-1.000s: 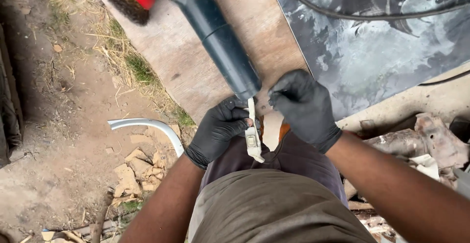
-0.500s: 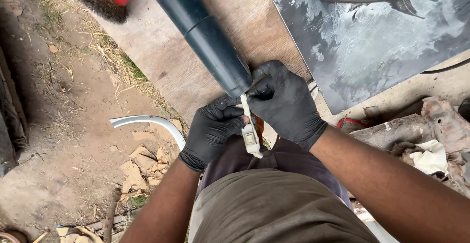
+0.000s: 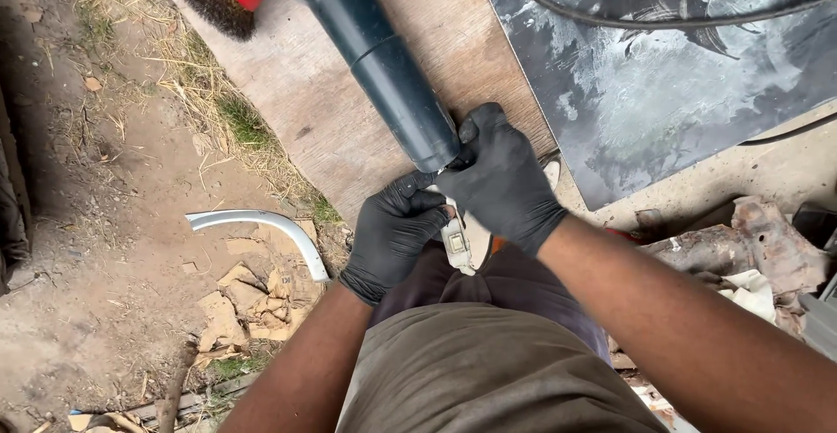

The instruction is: The person repairs a damaged electrical cord by stripping the outer insulation and wrapping the exposed wires with white tape. They use a pair of scissors to cut the tape and a cloth to clean the cord before wrapping.

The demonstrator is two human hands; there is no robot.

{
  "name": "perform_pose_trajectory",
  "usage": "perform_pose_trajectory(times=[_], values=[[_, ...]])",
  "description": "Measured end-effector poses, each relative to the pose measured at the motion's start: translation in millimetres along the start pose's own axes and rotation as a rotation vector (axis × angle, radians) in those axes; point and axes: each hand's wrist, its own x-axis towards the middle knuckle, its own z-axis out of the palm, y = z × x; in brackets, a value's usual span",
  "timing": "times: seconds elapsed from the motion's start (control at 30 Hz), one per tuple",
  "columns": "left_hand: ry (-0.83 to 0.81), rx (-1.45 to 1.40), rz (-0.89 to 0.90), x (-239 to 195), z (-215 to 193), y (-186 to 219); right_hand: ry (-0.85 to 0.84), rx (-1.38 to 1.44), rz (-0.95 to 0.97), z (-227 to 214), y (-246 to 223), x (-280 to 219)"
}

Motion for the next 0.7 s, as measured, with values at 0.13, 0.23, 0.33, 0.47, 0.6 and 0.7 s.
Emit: perform_pose_trajectory(times=[0.13, 0.23, 0.33, 0.47, 0.6, 0.7], values=[[-0.017, -0.060, -0.017, -3, -7, 5, -0.093, 0.281, 0.026, -17, 4, 8], [-0.036, -0.064, -0.020, -4, -7, 13, -0.221, 0.236, -0.051, -35, 29, 8], [-0.031, -0.109, -0.081, 4, -22, 1, -0.258, 0.128, -0.115, -31, 26, -11], [-0.047, -0.166, -0.121, -1, -20, 11, -0.239, 0.279, 0.026, -13, 45, -28], [-0.039, -0.176, -0.162, 2, -19, 20, -0.226, 0.499, 0.241, -6, 59, -35], [-0.040, -0.175, -0.195, 0, -19, 25, -0.270, 0.557, 0.251, -7, 58, -35]])
